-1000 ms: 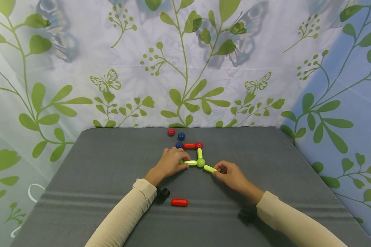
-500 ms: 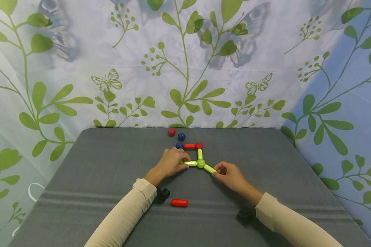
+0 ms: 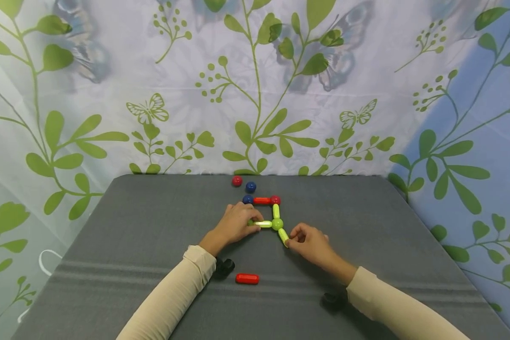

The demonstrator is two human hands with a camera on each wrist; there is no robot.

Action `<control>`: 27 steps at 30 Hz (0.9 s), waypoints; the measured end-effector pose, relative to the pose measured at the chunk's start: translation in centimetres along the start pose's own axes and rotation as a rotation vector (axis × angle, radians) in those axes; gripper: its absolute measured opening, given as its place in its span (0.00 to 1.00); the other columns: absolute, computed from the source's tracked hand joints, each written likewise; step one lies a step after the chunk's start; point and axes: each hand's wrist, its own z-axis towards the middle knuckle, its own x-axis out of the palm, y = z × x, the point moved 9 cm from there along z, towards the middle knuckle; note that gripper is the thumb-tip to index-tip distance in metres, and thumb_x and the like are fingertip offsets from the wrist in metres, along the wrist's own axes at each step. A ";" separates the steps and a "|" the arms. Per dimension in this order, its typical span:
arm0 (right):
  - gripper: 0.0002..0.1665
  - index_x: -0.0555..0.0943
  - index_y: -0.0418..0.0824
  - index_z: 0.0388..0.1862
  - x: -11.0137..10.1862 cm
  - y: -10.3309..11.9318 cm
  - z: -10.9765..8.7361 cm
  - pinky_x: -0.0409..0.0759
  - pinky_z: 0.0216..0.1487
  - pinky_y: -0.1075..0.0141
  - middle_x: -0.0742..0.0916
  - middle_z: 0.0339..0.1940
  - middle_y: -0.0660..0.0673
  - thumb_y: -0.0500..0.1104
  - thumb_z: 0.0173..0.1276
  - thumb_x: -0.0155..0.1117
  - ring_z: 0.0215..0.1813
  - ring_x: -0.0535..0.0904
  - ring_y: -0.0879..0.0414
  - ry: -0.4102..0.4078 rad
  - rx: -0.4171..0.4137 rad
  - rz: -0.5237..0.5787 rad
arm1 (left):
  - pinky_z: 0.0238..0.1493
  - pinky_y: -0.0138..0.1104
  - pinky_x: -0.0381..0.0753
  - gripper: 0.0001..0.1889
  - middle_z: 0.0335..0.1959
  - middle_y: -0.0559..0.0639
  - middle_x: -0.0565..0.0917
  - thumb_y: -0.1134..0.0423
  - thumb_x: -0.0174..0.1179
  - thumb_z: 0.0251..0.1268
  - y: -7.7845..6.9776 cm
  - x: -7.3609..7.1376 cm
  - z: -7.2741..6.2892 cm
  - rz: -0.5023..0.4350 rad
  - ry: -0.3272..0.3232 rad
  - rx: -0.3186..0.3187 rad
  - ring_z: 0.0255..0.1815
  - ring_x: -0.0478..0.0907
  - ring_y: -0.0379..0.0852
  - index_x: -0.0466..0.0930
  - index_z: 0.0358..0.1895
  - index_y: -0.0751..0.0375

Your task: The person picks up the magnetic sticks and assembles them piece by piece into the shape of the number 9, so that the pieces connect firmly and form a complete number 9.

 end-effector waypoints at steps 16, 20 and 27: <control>0.21 0.78 0.41 0.47 1.5 1.7 0.6 0.73 0.38 0.60 0.86 0.32 0.55 0.44 0.61 0.78 0.32 0.80 0.61 0.128 -0.085 0.087 | 0.42 0.46 0.68 0.09 0.39 0.39 0.83 0.54 0.74 0.60 -0.1 -0.1 0.1 -0.011 -0.005 -0.005 0.42 0.75 0.45 0.88 0.43 0.44; 0.27 0.74 0.44 0.47 1.6 2.2 0.8 0.66 0.43 0.54 0.85 0.31 0.61 0.50 0.57 0.81 0.32 0.80 0.64 0.114 -0.098 -0.023 | 0.41 0.46 0.68 0.09 0.39 0.39 0.83 0.54 0.74 0.60 -0.1 -0.2 0.0 -0.002 -0.011 -0.005 0.42 0.75 0.46 0.88 0.43 0.44; 0.30 0.72 0.43 0.45 1.8 2.0 1.2 0.61 0.46 0.50 0.85 0.28 0.60 0.54 0.57 0.81 0.29 0.77 0.61 0.091 0.030 -0.054 | 0.41 0.45 0.68 0.09 0.40 0.40 0.83 0.53 0.74 0.60 -0.1 0.0 0.0 0.003 -0.011 0.002 0.41 0.75 0.46 0.88 0.43 0.43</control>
